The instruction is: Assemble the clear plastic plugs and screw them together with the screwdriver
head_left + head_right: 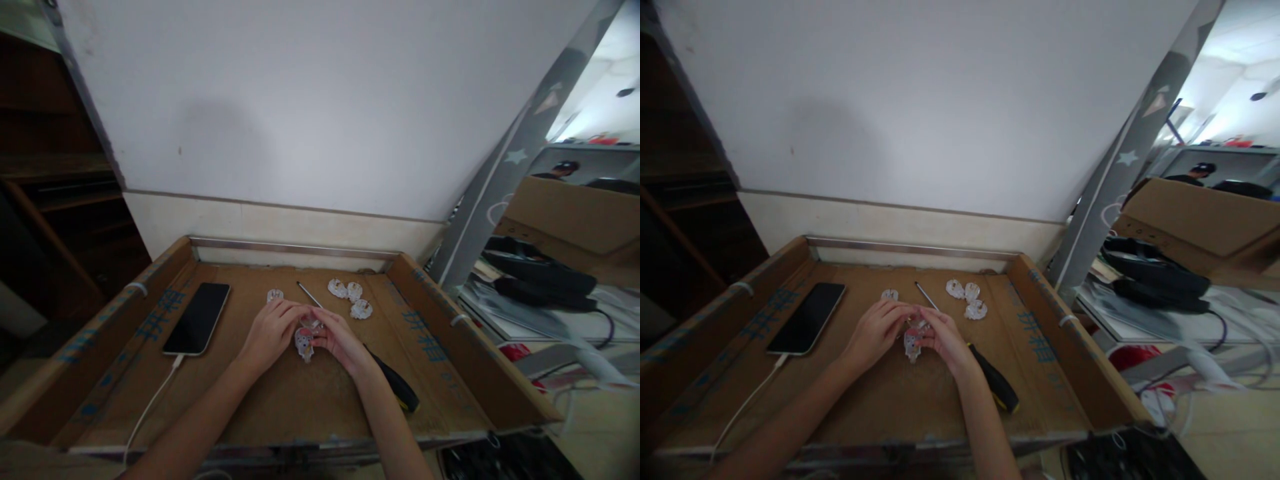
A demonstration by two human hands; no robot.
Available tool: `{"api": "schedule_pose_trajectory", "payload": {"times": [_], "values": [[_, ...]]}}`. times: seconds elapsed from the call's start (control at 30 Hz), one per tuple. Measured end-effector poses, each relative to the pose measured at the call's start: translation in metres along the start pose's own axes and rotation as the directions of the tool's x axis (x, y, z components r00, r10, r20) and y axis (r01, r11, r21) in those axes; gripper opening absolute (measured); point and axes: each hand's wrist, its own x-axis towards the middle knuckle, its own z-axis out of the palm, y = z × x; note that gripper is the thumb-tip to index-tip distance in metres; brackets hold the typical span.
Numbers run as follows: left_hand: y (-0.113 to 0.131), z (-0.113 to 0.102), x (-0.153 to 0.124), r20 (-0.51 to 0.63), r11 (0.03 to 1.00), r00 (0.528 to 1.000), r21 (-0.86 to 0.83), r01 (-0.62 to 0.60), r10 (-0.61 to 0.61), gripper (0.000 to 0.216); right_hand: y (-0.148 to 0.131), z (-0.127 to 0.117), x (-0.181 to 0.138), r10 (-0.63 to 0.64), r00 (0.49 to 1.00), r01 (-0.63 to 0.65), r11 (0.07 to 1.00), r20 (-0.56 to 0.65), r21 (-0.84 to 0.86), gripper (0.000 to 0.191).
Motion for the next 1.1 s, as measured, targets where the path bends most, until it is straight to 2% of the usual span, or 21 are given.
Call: {"api": "schedule_pose_trajectory", "payload": {"times": [0.1, 0.2, 0.3, 0.43, 0.53, 0.7, 0.77, 0.9, 1.1], "values": [[-0.002, 0.0, 0.0, -0.016, 0.999, 0.999, 0.015, 0.04, -0.04, 0.032, 0.0, -0.001, 0.001, -0.014, 0.999, 0.015, 1.0, -0.029, 0.015, 0.034], [-0.006, -0.002, -0.002, -0.032, 0.983, 0.991, 0.125, 0.137, -0.134, 0.032, 0.001, -0.004, 0.004, -0.041, 0.995, 0.045, 0.998, -0.096, 0.034, 0.033], [-0.011, 0.0, -0.005, 0.031, 0.946, 0.98, 0.269, 0.182, -0.197, 0.022, 0.003, -0.009, 0.008, -0.077, 0.983, 0.086, 0.995, -0.168, 0.051, 0.029], [-0.015, 0.005, -0.008, 0.122, 0.924, 0.97, 0.349, 0.155, -0.209, 0.007, 0.004, -0.011, 0.009, -0.109, 0.974, 0.124, 0.99, -0.198, 0.063, 0.028], [-0.014, 0.007, -0.006, 0.115, 0.924, 0.973, 0.352, 0.149, -0.2, 0.004, 0.003, -0.011, 0.008, -0.111, 0.977, 0.125, 0.99, -0.182, 0.068, 0.028], [-0.008, 0.001, -0.001, -0.035, 0.939, 0.976, 0.266, 0.218, -0.216, 0.009, 0.003, -0.014, 0.009, -0.108, 0.982, 0.123, 0.989, -0.154, 0.087, 0.028], [-0.005, 0.0, 0.0, -0.062, 0.959, 0.981, 0.207, 0.193, -0.184, 0.01, 0.003, -0.014, 0.01, -0.101, 0.985, 0.115, 0.989, -0.142, 0.088, 0.03], [-0.001, 0.002, 0.0, -0.001, 0.982, 0.996, 0.171, 0.086, -0.087, 0.01, 0.003, -0.012, 0.01, -0.084, 0.99, 0.093, 0.993, -0.11, 0.076, 0.036], [-0.001, 0.004, 0.001, 0.013, 0.978, 0.999, 0.204, 0.044, -0.048, 0.014, 0.003, -0.008, 0.006, -0.083, 0.992, 0.088, 0.995, -0.096, 0.055, 0.035]]}}
